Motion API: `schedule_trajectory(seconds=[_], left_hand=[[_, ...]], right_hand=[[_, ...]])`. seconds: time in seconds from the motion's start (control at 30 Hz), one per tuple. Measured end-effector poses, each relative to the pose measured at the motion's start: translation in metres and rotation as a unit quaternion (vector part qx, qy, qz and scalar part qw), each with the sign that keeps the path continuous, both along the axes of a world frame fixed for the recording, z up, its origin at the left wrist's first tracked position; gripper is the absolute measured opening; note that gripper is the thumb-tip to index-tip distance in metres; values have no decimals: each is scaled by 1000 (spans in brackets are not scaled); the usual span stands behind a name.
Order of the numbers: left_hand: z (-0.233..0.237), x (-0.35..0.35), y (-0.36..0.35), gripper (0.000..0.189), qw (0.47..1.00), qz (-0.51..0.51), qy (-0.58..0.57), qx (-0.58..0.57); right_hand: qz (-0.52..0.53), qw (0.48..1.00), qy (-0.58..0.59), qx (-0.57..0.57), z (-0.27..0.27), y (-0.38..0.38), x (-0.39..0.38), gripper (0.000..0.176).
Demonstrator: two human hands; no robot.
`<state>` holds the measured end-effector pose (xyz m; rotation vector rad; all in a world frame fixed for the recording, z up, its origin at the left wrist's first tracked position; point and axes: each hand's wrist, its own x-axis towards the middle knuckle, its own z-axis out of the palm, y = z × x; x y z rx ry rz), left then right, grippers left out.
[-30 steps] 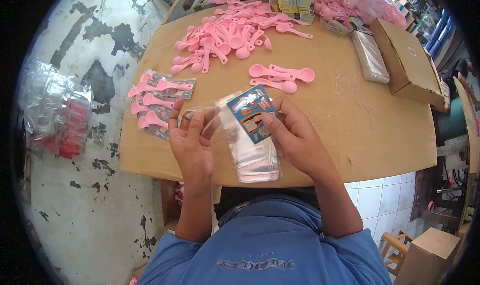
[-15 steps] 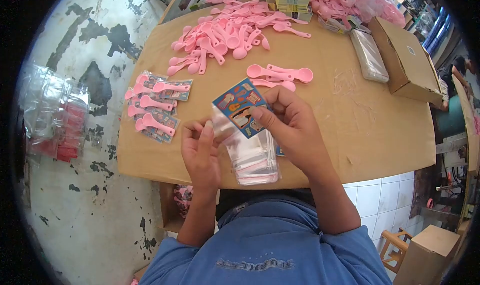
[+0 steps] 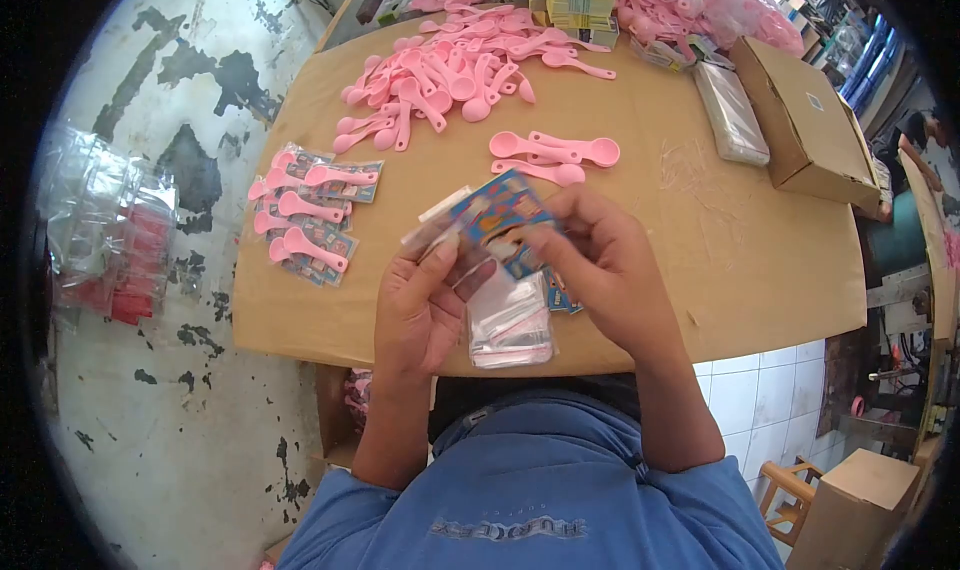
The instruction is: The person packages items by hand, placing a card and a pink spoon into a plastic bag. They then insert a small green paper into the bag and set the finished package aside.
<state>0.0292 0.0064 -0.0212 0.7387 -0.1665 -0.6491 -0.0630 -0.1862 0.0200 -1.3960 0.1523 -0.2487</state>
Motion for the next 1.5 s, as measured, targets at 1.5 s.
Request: schedule_trajectory(seconds=[1.5], left_hand=[[12,-20,-43,47,992,95,-79,-16]], right_hand=[[-52,997,14,62,-40,30,-4,13]])
